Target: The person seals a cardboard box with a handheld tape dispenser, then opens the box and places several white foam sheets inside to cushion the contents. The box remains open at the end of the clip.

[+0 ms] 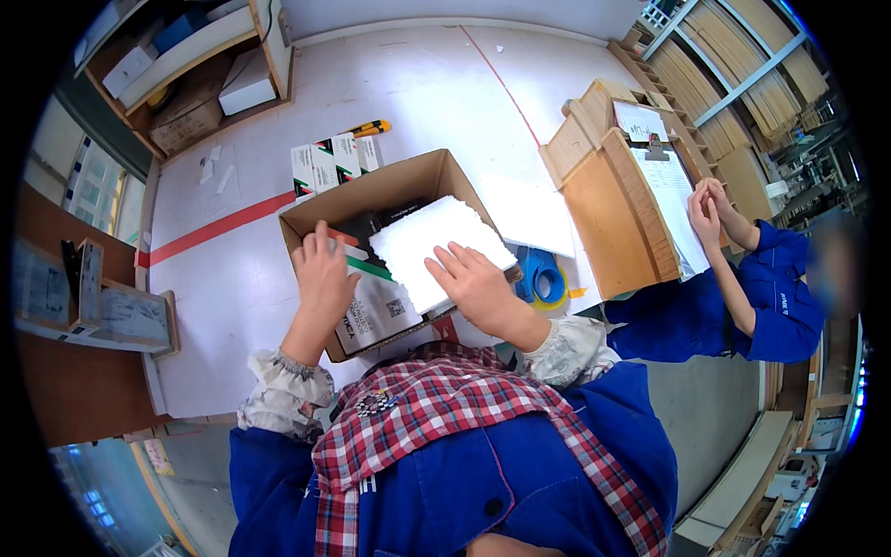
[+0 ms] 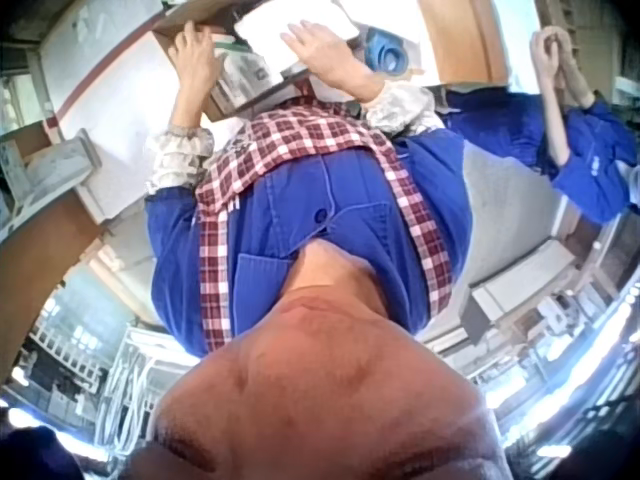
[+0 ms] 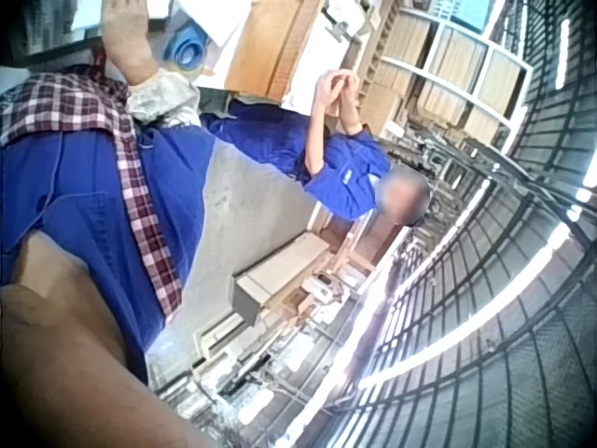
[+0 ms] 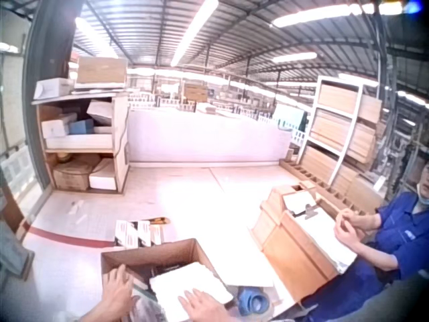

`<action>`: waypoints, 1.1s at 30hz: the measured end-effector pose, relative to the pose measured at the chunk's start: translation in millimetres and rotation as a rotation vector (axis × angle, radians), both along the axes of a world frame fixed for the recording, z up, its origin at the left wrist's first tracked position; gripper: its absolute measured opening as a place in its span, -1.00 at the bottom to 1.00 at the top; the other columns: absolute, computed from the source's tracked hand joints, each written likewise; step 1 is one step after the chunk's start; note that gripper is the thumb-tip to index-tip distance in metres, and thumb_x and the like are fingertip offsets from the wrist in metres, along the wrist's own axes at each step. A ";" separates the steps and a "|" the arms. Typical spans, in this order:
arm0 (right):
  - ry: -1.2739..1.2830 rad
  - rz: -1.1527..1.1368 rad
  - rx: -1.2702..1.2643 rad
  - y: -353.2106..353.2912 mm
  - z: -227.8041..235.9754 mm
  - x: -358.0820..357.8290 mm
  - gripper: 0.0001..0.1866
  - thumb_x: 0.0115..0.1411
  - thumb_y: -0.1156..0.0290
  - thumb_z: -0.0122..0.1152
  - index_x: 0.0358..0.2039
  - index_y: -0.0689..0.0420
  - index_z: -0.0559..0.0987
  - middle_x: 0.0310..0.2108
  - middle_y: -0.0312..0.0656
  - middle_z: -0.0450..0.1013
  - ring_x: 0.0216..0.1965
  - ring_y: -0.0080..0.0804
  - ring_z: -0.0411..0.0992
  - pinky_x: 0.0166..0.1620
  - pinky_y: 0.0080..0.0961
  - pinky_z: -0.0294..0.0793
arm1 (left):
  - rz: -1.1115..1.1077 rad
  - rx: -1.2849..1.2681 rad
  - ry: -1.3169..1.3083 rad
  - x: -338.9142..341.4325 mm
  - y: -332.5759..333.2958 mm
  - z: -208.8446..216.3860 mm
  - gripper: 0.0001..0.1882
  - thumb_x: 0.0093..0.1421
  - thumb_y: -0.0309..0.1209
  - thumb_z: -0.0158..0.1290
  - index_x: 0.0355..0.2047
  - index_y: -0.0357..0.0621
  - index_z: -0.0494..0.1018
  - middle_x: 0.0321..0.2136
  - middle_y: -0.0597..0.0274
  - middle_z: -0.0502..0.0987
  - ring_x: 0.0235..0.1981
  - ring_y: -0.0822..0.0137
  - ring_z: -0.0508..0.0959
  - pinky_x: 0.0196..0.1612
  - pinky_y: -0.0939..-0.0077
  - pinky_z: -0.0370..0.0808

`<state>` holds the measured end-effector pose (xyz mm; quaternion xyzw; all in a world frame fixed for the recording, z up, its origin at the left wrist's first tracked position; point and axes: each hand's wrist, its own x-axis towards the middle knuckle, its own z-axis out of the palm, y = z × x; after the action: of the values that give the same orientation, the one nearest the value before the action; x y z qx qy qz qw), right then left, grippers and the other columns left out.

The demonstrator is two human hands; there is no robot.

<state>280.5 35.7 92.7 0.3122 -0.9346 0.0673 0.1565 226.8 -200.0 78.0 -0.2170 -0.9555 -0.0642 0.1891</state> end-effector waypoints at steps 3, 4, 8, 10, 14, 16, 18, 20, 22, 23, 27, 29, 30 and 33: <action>-0.026 -0.020 0.053 -4.3 -7.2 2.2 -0.56 -0.07 0.59 -0.03 -0.08 0.24 0.39 -0.08 0.02 0.33 -0.03 -0.08 0.31 0.00 -0.29 0.29 | -0.011 0.491 -0.714 -20.2 21.6 -41.1 -0.44 -0.05 -0.22 0.11 -0.10 -0.35 0.34 -0.15 -0.24 0.37 -0.17 -0.12 0.40 -0.08 0.25 0.31; -0.054 -0.017 0.033 -3.9 -7.2 2.4 -0.55 -0.08 0.59 -0.01 -0.08 0.24 0.39 -0.08 0.02 0.33 -0.02 -0.07 0.30 0.02 -0.27 0.27 | 0.019 0.541 -0.819 -24.6 29.6 -52.3 -0.41 -0.03 -0.18 0.09 -0.09 -0.39 0.32 -0.15 -0.26 0.37 -0.16 -0.13 0.40 -0.07 0.26 0.31; -0.143 -0.004 0.013 5.2 -5.2 0.2 -0.48 -0.16 0.61 0.07 -0.06 0.22 0.38 -0.05 0.02 0.31 0.04 -0.03 0.23 0.11 -0.18 0.13 | 0.085 0.632 -0.975 -24.5 55.4 -69.0 -0.27 -0.01 -0.04 0.05 -0.06 -0.51 0.26 -0.16 -0.33 0.36 -0.13 -0.14 0.39 -0.03 0.30 0.30; -0.165 -0.050 0.036 10.8 0.1 -1.4 -0.43 -0.19 0.63 0.11 -0.04 0.17 0.38 -0.02 0.01 0.28 0.07 0.00 0.18 0.13 -0.13 0.06 | 0.116 0.736 -0.955 -18.4 59.2 -68.2 -0.24 -0.03 -0.04 0.09 -0.04 -0.53 0.24 -0.17 -0.29 0.38 -0.15 -0.06 0.42 -0.06 0.35 0.32; -0.240 -0.167 0.097 22.0 9.9 -8.2 -0.33 -0.21 0.65 0.14 0.02 0.06 0.33 0.04 -0.01 0.22 0.11 0.04 0.11 0.13 -0.05 0.03 | 0.224 1.123 -0.931 -17.0 60.2 -63.5 -0.22 -0.13 -0.23 0.27 -0.01 -0.51 0.20 -0.25 -0.03 0.46 -0.28 0.32 0.48 -0.24 0.56 0.41; -0.321 -0.080 0.100 31.0 -2.0 -17.6 -0.30 -0.17 0.67 0.12 0.08 0.02 0.27 0.08 -0.06 0.19 0.12 0.00 0.11 0.10 -0.03 0.06 | 0.180 1.219 -0.996 -22.0 57.5 -69.9 -0.25 -0.11 -0.23 0.26 -0.03 -0.50 0.23 -0.26 -0.01 0.46 -0.28 0.33 0.48 -0.24 0.56 0.40; -0.349 0.024 0.104 33.3 -3.6 -16.2 -0.31 -0.15 0.62 0.16 0.08 0.02 0.26 0.10 -0.10 0.18 0.12 -0.02 0.11 0.06 0.07 0.08 | 0.193 1.306 -1.058 -25.3 52.5 -81.1 -0.32 -0.11 -0.21 0.26 -0.11 -0.50 0.31 -0.29 0.03 0.47 -0.31 0.37 0.47 -0.25 0.58 0.39; -0.350 0.104 0.104 34.7 0.7 -15.3 -0.42 -0.06 0.60 0.09 0.05 0.03 0.29 0.09 -0.14 0.20 0.13 -0.13 0.14 0.06 0.01 0.13 | 0.343 1.264 -1.034 -35.3 52.3 -87.1 -0.36 -0.14 -0.22 0.28 -0.19 -0.51 0.35 -0.31 0.06 0.48 -0.31 0.38 0.46 -0.26 0.59 0.39; -0.350 0.184 0.017 36.4 -6.6 -15.2 -0.47 -0.02 0.60 0.04 0.03 0.04 0.32 0.07 -0.13 0.23 0.12 -0.16 0.17 0.06 -0.07 0.15 | 0.441 1.307 -1.048 -42.9 47.1 -102.7 -0.46 -0.18 -0.22 0.30 -0.35 -0.46 0.42 -0.43 0.13 0.49 -0.43 0.42 0.45 -0.37 0.60 0.38; -0.346 0.221 -0.024 37.6 -8.0 -16.1 -0.50 -0.01 0.60 0.02 0.02 0.05 0.33 0.06 -0.13 0.24 0.11 -0.18 0.18 0.07 -0.11 0.17 | 0.450 1.289 -1.082 -43.9 48.3 -99.0 -0.49 -0.17 -0.21 0.30 -0.38 -0.44 0.43 -0.47 0.15 0.48 -0.47 0.43 0.43 -0.41 0.59 0.37; -0.342 0.247 -0.006 39.9 -8.0 -19.3 -0.48 -0.03 0.60 0.04 0.02 0.05 0.33 0.04 -0.10 0.26 0.09 -0.18 0.21 0.08 -0.16 0.17 | 0.460 1.264 -1.115 -43.2 48.9 -95.3 -0.65 -0.17 -0.28 0.27 -0.49 -0.32 0.47 -0.59 0.23 0.46 -0.60 0.46 0.36 -0.52 0.57 0.31; -0.351 0.166 0.064 38.5 1.8 -19.0 -0.43 -0.06 0.59 0.08 0.04 0.05 0.31 0.05 -0.09 0.25 0.09 -0.16 0.20 0.08 -0.16 0.16 | 0.451 1.296 -1.119 -47.2 47.7 -97.2 -0.69 -0.17 -0.33 0.25 -0.49 -0.31 0.48 -0.57 0.22 0.47 -0.59 0.45 0.37 -0.50 0.57 0.33; -0.356 0.130 0.100 36.4 5.5 -18.2 -0.41 -0.08 0.59 0.10 0.05 0.04 0.29 0.05 -0.08 0.24 0.09 -0.15 0.19 0.08 -0.16 0.16 | 0.462 1.320 -1.112 -46.4 46.4 -97.1 -0.72 -0.16 -0.35 0.24 -0.50 -0.30 0.48 -0.57 0.22 0.47 -0.57 0.44 0.38 -0.49 0.57 0.33; -0.353 0.123 0.159 34.8 7.1 -19.1 -0.34 -0.12 0.57 0.17 0.08 0.05 0.26 0.06 -0.09 0.23 0.10 -0.10 0.18 0.08 -0.15 0.15 | 0.465 1.397 -1.087 -49.2 48.6 -90.4 -0.80 -0.14 -0.41 0.21 -0.52 -0.27 0.48 -0.56 0.23 0.48 -0.53 0.41 0.41 -0.45 0.56 0.34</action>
<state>261.4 70.5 99.9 0.3634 -0.9291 0.0565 -0.0394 177.6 -151.4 -12.4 0.2048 -0.6766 -0.6812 -0.1904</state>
